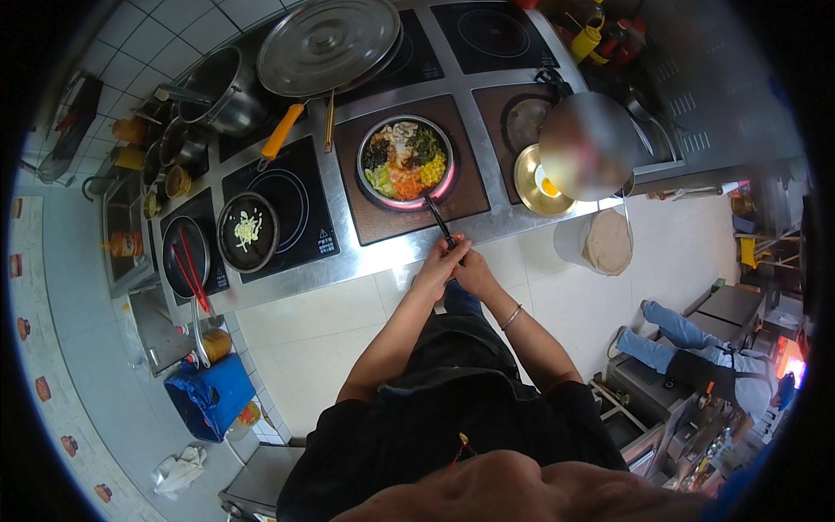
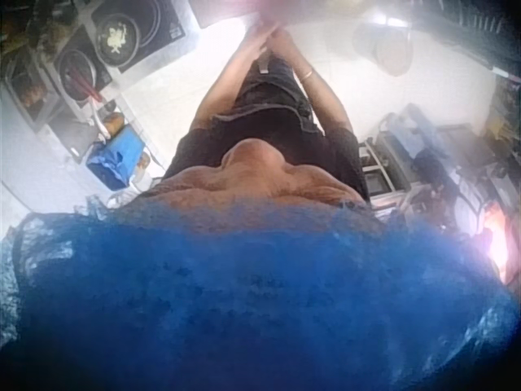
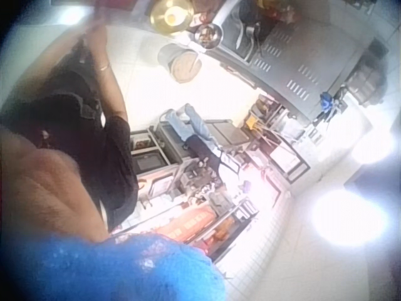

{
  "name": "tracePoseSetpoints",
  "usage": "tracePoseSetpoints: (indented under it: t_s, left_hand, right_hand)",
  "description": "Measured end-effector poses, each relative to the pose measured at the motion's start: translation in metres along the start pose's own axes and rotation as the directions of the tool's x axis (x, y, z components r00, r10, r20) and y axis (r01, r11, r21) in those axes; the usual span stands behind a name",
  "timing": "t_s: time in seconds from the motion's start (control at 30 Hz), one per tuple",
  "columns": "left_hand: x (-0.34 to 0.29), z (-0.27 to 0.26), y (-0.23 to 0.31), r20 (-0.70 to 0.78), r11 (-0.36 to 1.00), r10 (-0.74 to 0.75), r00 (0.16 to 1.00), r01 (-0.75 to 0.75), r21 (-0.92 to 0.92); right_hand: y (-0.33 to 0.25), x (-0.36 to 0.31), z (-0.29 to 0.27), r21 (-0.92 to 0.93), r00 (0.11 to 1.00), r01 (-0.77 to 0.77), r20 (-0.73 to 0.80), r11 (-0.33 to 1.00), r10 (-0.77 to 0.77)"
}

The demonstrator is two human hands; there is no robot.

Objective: The person assembles a mixed rice bowl by adding various pre-cooked vegetables, meat, and a fried egg using tongs and a ladle. They also wash a ladle and add rice from a cooker before placing the egg on top.

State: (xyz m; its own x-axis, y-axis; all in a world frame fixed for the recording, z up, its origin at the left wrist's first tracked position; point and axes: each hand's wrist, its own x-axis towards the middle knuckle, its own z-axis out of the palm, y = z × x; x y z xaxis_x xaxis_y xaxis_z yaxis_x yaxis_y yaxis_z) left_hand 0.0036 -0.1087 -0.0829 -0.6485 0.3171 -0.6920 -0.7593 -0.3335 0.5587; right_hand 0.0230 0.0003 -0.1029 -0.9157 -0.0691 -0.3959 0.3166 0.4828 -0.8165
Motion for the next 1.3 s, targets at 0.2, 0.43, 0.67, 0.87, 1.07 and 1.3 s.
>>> tracePoseSetpoints:
  t_s: [0.2,0.43,0.67,0.87,1.07,1.3]
  left_hand:
    - [0.007,-0.005,-0.003,0.004,0.999,-0.04,0.999,0.039,0.031]
    - [0.001,0.004,0.013,-0.023,0.992,-0.117,0.993,0.118,0.038]
    - [0.018,-0.003,-0.007,-0.029,0.998,0.004,1.0,-0.005,-0.06]
    - [0.013,-0.006,-0.024,-0.026,0.995,0.032,0.999,-0.034,-0.098]
    - [-0.037,0.005,-0.067,0.015,1.0,-0.029,0.999,0.029,0.005]
    - [-0.126,0.052,-0.176,0.201,0.934,-0.174,0.964,0.097,0.345]
  right_hand:
    - [-0.002,0.002,0.003,0.03,1.0,0.0,0.002,1.0,0.0]
    - [-0.024,0.007,-0.008,-0.018,0.996,-0.077,0.042,0.997,0.078]
    - [0.003,0.006,0.007,0.191,1.0,-0.006,-0.011,0.982,0.008]
    - [0.018,-0.01,0.024,0.275,0.992,0.058,-0.12,0.96,-0.025]
    - [0.017,-0.088,0.02,0.395,0.992,0.005,-0.119,0.919,0.046]
    - [0.045,-0.256,-0.004,0.529,0.946,-0.02,-0.264,0.849,0.187]
